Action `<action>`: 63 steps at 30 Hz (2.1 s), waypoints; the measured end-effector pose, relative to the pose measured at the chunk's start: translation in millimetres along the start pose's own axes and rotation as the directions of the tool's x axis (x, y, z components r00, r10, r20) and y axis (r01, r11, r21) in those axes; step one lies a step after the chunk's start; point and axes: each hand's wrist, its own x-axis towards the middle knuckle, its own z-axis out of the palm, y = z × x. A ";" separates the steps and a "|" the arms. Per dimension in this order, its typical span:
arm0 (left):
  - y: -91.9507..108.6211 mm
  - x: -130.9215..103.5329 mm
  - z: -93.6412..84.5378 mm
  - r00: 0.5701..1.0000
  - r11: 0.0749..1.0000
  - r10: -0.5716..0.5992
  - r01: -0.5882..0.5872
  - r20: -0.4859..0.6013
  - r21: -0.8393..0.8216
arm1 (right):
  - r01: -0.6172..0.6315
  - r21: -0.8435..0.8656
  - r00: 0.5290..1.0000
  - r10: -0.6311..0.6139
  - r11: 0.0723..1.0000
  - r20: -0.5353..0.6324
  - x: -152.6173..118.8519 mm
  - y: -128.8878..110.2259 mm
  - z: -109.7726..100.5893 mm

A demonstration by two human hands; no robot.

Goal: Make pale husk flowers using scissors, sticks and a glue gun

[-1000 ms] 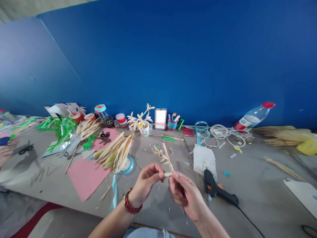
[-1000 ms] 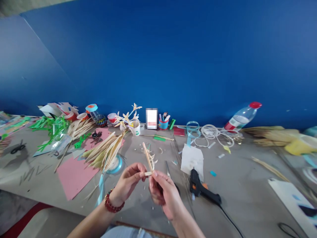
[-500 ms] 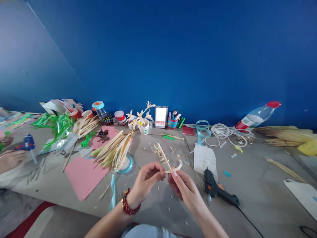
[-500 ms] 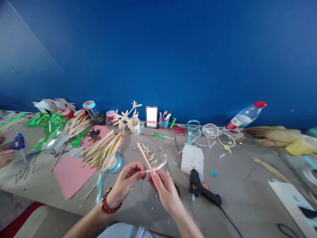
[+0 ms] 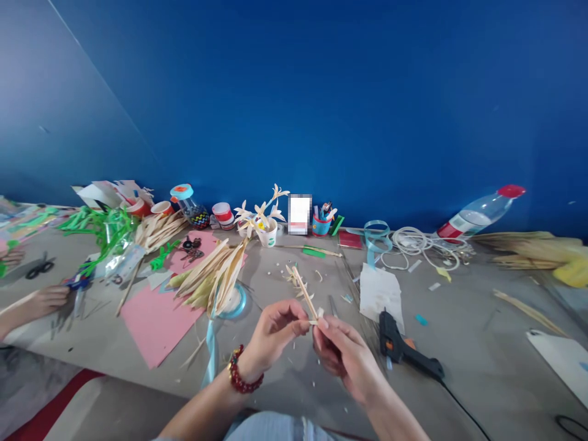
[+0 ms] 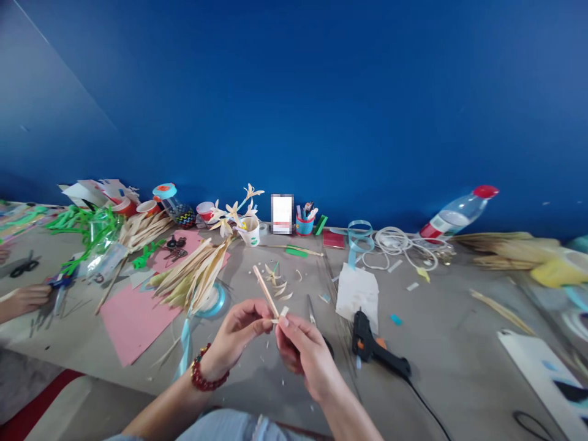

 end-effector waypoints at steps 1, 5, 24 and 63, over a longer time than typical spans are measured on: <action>-0.5 0.1 -1.0 1.000 1.000 0.006 -0.006 -0.002 0.008 | -0.024 0.050 0.999 0.023 0.998 0.022 -1.3 -1.9 -0.9; -2.6 0.6 -4.5 0.999 0.999 0.032 -0.032 -0.019 0.031 | -0.065 0.124 0.995 0.055 0.990 0.088 -6.8 -8.9 -2.8; -2.0 -10.2 -13.2 0.995 0.996 0.074 -0.070 -0.066 0.060 | -0.051 0.104 0.998 0.047 0.993 0.041 -12.2 -9.5 0.3; 6.1 -12.1 -10.3 0.904 0.781 0.383 -0.427 0.189 0.456 | 0.202 -0.341 0.979 -0.201 0.918 0.040 -11.9 2.9 4.8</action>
